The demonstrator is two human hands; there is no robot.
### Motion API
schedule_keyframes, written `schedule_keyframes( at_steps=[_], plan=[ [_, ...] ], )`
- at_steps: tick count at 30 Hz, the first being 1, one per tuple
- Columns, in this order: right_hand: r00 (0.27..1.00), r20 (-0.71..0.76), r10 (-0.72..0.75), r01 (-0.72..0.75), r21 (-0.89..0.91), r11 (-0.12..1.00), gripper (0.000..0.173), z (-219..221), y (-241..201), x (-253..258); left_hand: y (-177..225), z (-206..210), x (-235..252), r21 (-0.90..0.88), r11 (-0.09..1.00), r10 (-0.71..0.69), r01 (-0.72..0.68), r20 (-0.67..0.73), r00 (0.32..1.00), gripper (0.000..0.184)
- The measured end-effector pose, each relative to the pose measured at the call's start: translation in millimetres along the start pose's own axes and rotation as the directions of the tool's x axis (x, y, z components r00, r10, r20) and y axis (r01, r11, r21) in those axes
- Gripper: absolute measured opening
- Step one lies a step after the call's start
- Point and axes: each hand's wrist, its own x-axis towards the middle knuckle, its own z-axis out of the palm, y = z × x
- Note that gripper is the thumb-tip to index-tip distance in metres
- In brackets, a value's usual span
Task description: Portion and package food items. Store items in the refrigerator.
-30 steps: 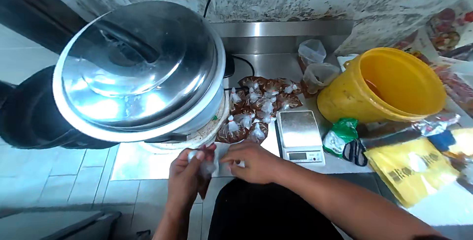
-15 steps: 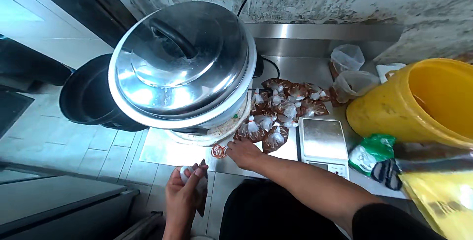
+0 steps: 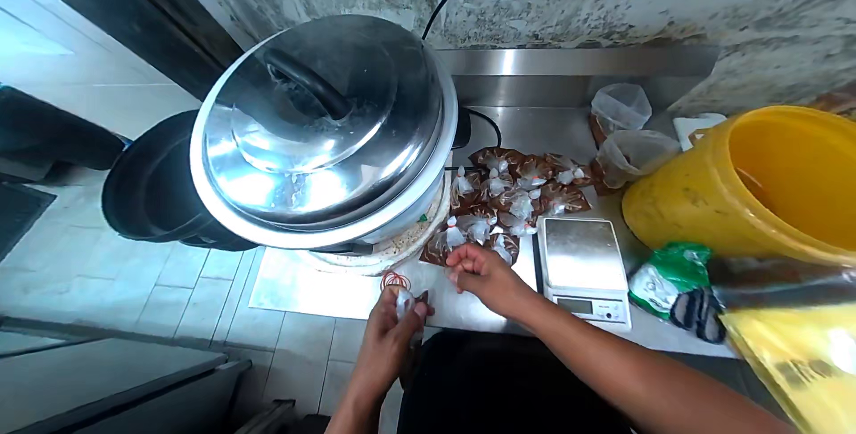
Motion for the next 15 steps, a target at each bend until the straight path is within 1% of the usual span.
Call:
schedule_keyframes(
  at_steps=[2, 5, 6, 8, 9, 12, 13, 15],
  plan=[
    [0.999, -0.048, -0.026, 0.030, 0.082, 0.996, 0.017, -9, -9, -17, 3, 14, 11, -0.012, 1.000, 0.001, 0.000, 0.108, 0.994, 0.020],
    [0.987, -0.123, -0.100, 0.111, 0.088, 0.990, 0.014, -20, -19, -39, 9, 36, 29, -0.020, 1.000, 0.014, -0.009, 0.255, 0.967, 0.026],
    [0.982, -0.143, -0.126, 0.139, 0.080, 0.987, 0.014, -23, -20, -45, 11, 42, 34, -0.025, 0.999, 0.030, -0.024, 0.294, 0.955, 0.031],
    [0.977, -0.157, -0.146, 0.160, 0.081, 0.984, 0.014, -29, -21, -55, 16, 54, 42, -0.026, 0.998, 0.068, -0.063, 0.358, 0.931, 0.046],
    [0.977, -0.159, -0.142, 0.158, 0.093, 0.983, 0.014, -31, -21, -59, 19, 58, 46, 0.003, 0.996, 0.079, -0.087, 0.385, 0.920, 0.046],
    [0.973, -0.187, -0.135, 0.164, 0.144, 0.976, 0.014, -35, -16, -68, 17, 69, 54, 0.104, 0.981, 0.110, -0.163, 0.397, 0.911, 0.017],
    [0.969, -0.206, -0.134, 0.166, 0.151, 0.974, 0.014, -36, -15, -70, 15, 71, 56, 0.126, 0.978, 0.103, -0.164, 0.389, 0.916, 0.014],
    [0.955, -0.255, -0.149, 0.200, 0.186, 0.962, 0.012, -37, -13, -75, 12, 74, 59, 0.140, 0.979, 0.089, -0.150, 0.368, 0.926, 0.013]
  ],
)
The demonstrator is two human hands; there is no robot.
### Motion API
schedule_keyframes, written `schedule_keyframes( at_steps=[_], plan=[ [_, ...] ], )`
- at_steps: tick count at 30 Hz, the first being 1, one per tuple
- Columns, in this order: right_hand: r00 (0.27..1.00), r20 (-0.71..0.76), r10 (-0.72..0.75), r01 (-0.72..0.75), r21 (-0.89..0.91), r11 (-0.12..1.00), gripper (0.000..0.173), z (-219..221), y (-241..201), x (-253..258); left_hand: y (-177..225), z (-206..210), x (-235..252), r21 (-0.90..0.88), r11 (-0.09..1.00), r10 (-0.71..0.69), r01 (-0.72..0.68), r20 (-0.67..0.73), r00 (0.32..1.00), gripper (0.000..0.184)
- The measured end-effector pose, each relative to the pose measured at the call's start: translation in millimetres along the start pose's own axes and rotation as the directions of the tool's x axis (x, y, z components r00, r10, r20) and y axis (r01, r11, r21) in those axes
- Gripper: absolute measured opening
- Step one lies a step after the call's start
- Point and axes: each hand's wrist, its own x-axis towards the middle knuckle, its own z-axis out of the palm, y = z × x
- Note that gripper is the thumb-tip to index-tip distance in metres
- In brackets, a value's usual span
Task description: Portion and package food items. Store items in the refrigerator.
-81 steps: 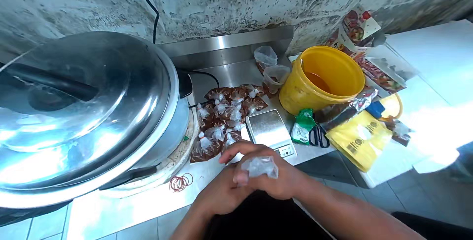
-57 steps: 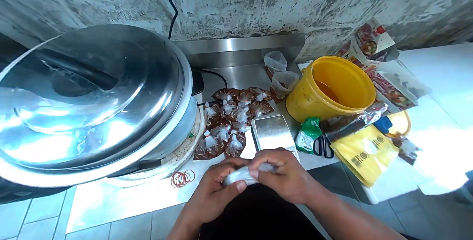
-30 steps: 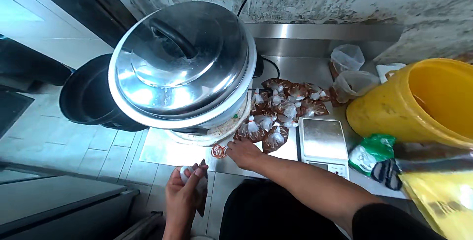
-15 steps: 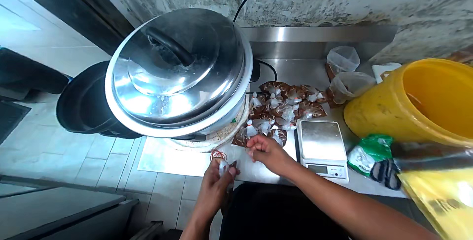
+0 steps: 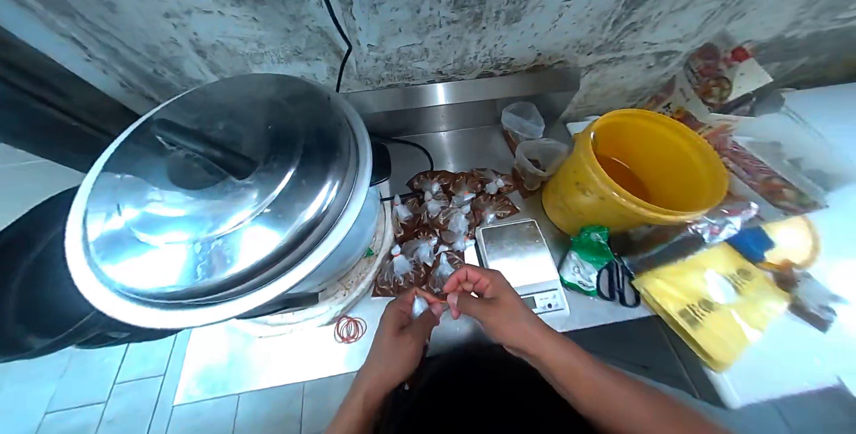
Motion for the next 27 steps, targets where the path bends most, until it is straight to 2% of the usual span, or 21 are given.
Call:
schedule_keyframes(
  at_steps=[3, 6, 8, 10, 12, 14, 17, 20, 23, 27],
  plan=[
    [0.993, -0.021, -0.119, 0.121, 0.187, 0.975, 0.013, -2, 5, -5, -3, 3, 1, -0.021, 1.000, -0.013, 0.013, -0.006, 1.000, 0.013],
    [0.977, 0.090, -0.196, 0.170, 0.238, 0.956, 0.025, -2, 9, -7, -3, 6, -2, -0.056, 0.998, 0.008, -0.005, 0.050, 0.999, 0.011],
    [0.968, 0.142, -0.206, 0.198, 0.073, 0.978, 0.034, 0, 6, -10, -2, 8, -4, -0.103, 0.995, 0.027, -0.018, 0.088, 0.996, 0.017],
    [0.955, 0.158, -0.250, 0.277, -0.179, 0.944, 0.039, 3, 4, -13, 0, 8, -7, -0.164, 0.987, 0.019, -0.003, 0.092, 0.996, 0.032],
    [0.901, 0.204, -0.382, 0.433, -0.400, 0.807, 0.037, 7, 10, -14, 2, 9, -11, -0.160, 0.987, 0.005, 0.009, 0.090, 0.996, 0.052],
    [0.831, 0.286, -0.477, 0.549, -0.557, 0.623, 0.036, 10, 15, -14, 2, 7, -15, -0.064, 0.998, -0.009, 0.016, 0.097, 0.995, 0.070],
    [0.792, 0.379, -0.479, 0.588, -0.684, 0.432, 0.038, 14, 15, -13, 1, 6, -18, 0.075, 0.997, 0.001, -0.010, 0.122, 0.993, 0.087],
    [0.801, 0.378, -0.465, 0.558, -0.754, 0.348, 0.039, 18, 15, -13, 1, 5, -20, 0.057, 0.997, 0.034, -0.043, 0.151, 0.988, 0.095],
    [0.772, 0.271, -0.575, 0.525, -0.782, 0.336, 0.033, 22, 20, -14, 4, 10, -24, -0.047, 0.997, 0.058, -0.053, 0.115, 0.992, 0.088],
    [0.708, 0.107, -0.698, 0.486, -0.792, 0.370, 0.028, 22, 22, -17, -2, 14, -30, 0.070, 0.977, 0.206, -0.201, -0.077, 0.976, 0.039]
  ],
)
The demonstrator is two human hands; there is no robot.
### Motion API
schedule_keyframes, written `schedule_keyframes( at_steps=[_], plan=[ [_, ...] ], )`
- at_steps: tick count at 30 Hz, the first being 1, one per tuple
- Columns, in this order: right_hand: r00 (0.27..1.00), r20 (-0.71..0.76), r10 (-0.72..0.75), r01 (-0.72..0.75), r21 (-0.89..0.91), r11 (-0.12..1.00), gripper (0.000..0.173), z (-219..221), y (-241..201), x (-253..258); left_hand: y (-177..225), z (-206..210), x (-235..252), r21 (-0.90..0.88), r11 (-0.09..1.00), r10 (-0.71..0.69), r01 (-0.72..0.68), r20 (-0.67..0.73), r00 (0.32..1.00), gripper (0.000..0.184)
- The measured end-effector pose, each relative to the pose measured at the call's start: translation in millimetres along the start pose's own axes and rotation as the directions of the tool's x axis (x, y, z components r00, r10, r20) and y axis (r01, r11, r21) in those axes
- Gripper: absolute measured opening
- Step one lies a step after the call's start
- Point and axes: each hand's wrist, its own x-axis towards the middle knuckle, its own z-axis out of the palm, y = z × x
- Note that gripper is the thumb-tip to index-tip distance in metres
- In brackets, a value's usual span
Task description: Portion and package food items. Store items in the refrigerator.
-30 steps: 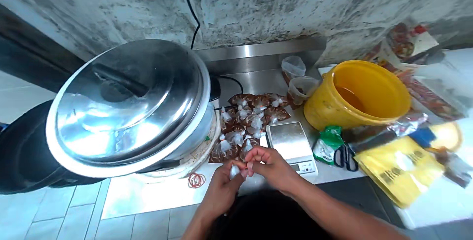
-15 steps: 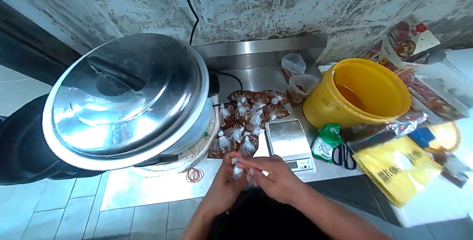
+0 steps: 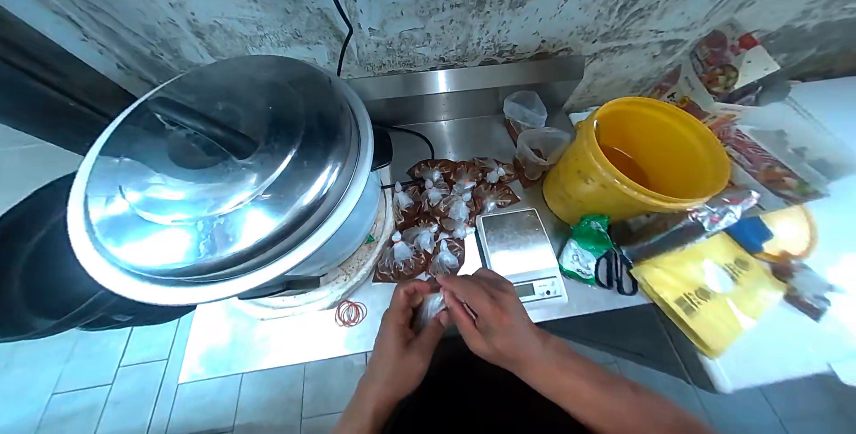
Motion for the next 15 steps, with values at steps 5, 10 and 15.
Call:
schedule_keyframes(
  at_steps=[5, 10, 15],
  plan=[
    [1.000, -0.004, 0.019, -0.019, 0.064, 0.998, 0.033, -6, -4, 1, -9, 1, 2, 0.040, 0.976, 0.216, -0.213, -0.127, 0.968, 0.010],
    [0.941, 0.303, 0.153, -0.262, 0.362, 0.894, 0.051, -12, -4, 4, -9, 5, -3, -0.093, 0.991, 0.089, -0.097, -0.094, 0.992, 0.008],
    [0.830, 0.441, 0.341, -0.547, 0.527, 0.651, 0.047, -18, -4, 6, 0, 11, 0, -0.285, 0.958, -0.009, -0.026, -0.121, 0.993, 0.007]
  ],
)
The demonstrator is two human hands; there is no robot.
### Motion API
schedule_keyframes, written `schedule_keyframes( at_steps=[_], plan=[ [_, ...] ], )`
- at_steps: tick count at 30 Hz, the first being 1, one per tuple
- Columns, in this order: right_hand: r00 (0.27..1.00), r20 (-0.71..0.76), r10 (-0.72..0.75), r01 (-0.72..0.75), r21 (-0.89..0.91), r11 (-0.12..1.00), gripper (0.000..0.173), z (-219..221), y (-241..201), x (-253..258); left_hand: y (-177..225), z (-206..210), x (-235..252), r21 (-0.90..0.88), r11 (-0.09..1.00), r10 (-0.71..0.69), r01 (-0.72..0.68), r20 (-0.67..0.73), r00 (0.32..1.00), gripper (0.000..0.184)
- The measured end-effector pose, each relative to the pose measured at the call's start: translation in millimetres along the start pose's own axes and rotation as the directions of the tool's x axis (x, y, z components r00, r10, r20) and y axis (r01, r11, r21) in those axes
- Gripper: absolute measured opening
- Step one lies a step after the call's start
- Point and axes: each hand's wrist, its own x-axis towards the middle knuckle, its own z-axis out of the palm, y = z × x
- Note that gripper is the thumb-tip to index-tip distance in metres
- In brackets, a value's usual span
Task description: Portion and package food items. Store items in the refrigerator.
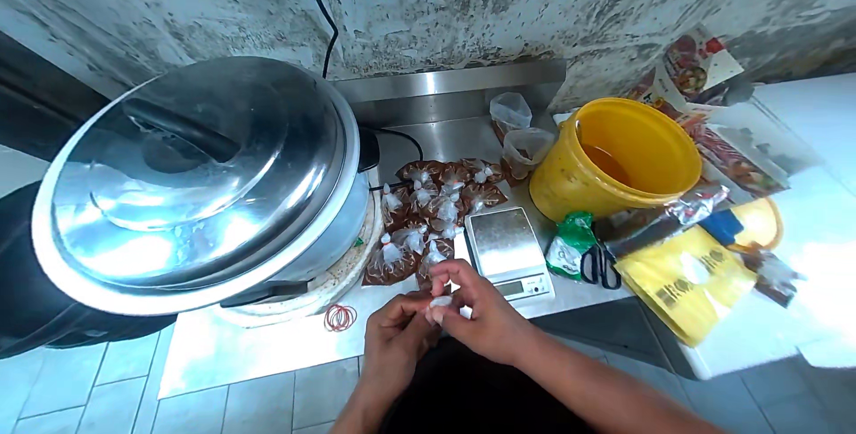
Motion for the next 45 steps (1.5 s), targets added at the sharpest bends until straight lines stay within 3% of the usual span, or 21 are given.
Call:
schedule_keyframes(
  at_steps=[3, 6, 9, 11, 13, 15, 17, 18, 20, 22, 25, 28, 29, 31, 33, 35, 37, 38, 41, 43, 45],
  plan=[
    [0.999, -0.004, 0.034, -0.034, -0.011, 0.999, 0.023, -9, 9, -4, 4, -5, 6, -0.144, 0.990, -0.015, 0.010, -0.032, 0.999, 0.007],
    [0.993, 0.029, 0.117, -0.117, -0.020, 0.993, 0.018, -22, 14, -3, 7, -11, 10, -0.179, 0.984, 0.026, -0.015, 0.059, 0.998, 0.009],
    [0.926, 0.034, 0.376, -0.377, 0.137, 0.916, 0.015, -24, 5, 5, 4, -13, 11, 0.143, 0.979, 0.110, -0.148, 0.247, 0.963, 0.009],
    [0.874, 0.039, 0.485, -0.486, 0.121, 0.866, 0.017, -19, -5, 8, -4, -13, 13, 0.446, 0.835, 0.166, -0.323, 0.355, 0.920, 0.012],
    [0.863, 0.028, 0.504, -0.503, -0.026, 0.864, 0.017, -12, -15, 9, -13, -12, 13, 0.612, 0.696, 0.204, -0.376, 0.334, 0.920, 0.016],
    [0.891, 0.023, 0.453, -0.449, -0.099, 0.888, 0.019, -8, -19, 7, -15, -9, 14, 0.640, 0.710, 0.209, -0.293, 0.206, 0.956, 0.016],
    [0.929, 0.019, 0.369, -0.366, -0.092, 0.926, 0.018, -6, -21, 3, -10, -4, 12, 0.533, 0.840, 0.115, -0.104, 0.013, 0.993, 0.013],
    [0.941, 0.022, 0.337, -0.334, -0.085, 0.939, 0.017, -6, -21, 2, -5, -1, 13, 0.394, 0.919, 0.025, 0.015, -0.096, 0.995, 0.011],
    [0.951, 0.033, 0.308, -0.304, -0.093, 0.948, 0.014, -7, -16, 1, 6, 1, 17, 0.101, 0.978, -0.154, 0.181, -0.232, 0.961, 0.009],
    [0.952, 0.050, 0.302, -0.298, -0.073, 0.952, 0.014, -10, -5, 1, 11, -1, 19, -0.113, 0.961, -0.272, 0.251, -0.234, 0.934, 0.008],
    [0.941, -0.006, 0.340, -0.340, -0.042, 0.940, 0.015, -17, 7, 4, 7, -10, 12, -0.201, 0.959, -0.217, 0.199, -0.073, 0.973, 0.007],
    [0.893, -0.037, 0.449, -0.448, 0.031, 0.894, 0.019, -17, 1, 11, -1, -14, 7, 0.108, 0.994, -0.012, 0.001, 0.103, 0.995, 0.008],
    [0.870, -0.021, 0.492, -0.488, 0.087, 0.868, 0.021, -15, -3, 12, -5, -15, 7, 0.285, 0.951, 0.072, -0.117, 0.166, 0.984, 0.009],
    [0.845, 0.007, 0.534, -0.531, 0.128, 0.838, 0.022, -9, -12, 14, -14, -17, 9, 0.580, 0.744, 0.224, -0.331, 0.250, 0.942, 0.014],
    [0.867, 0.019, 0.498, -0.498, 0.077, 0.864, 0.018, -2, -17, 13, -18, -16, 12, 0.688, 0.640, 0.296, -0.343, 0.191, 0.936, 0.017],
    [0.911, 0.006, 0.411, -0.411, 0.032, 0.911, 0.017, 1, -18, 10, -11, -11, 13, 0.625, 0.760, 0.217, -0.176, 0.012, 0.976, 0.015],
    [0.934, 0.012, 0.356, -0.356, 0.007, 0.934, 0.016, -1, -16, 8, 0, -4, 17, 0.309, 0.949, 0.009, 0.058, -0.210, 0.978, 0.012],
    [0.934, 0.017, 0.358, -0.358, -0.005, 0.934, 0.015, -3, -14, 7, 4, -4, 19, 0.124, 0.984, -0.087, 0.125, -0.271, 0.959, 0.010],
    [0.922, 0.002, 0.387, -0.387, -0.045, 0.921, 0.012, -8, -3, 7, 6, -5, 19, -0.188, 0.971, -0.191, 0.147, -0.243, 0.951, 0.008],
    [0.925, -0.047, 0.376, -0.379, -0.076, 0.922, 0.014, -11, 5, 8, 2, -6, 14, -0.192, 0.973, -0.158, 0.125, -0.166, 0.973, 0.007],
    [0.922, -0.091, 0.376, -0.384, -0.097, 0.918, 0.016, -12, 9, 10, -3, -8, 9, -0.060, 0.996, -0.068, 0.065, -0.059, 0.996, 0.006]
  ],
)
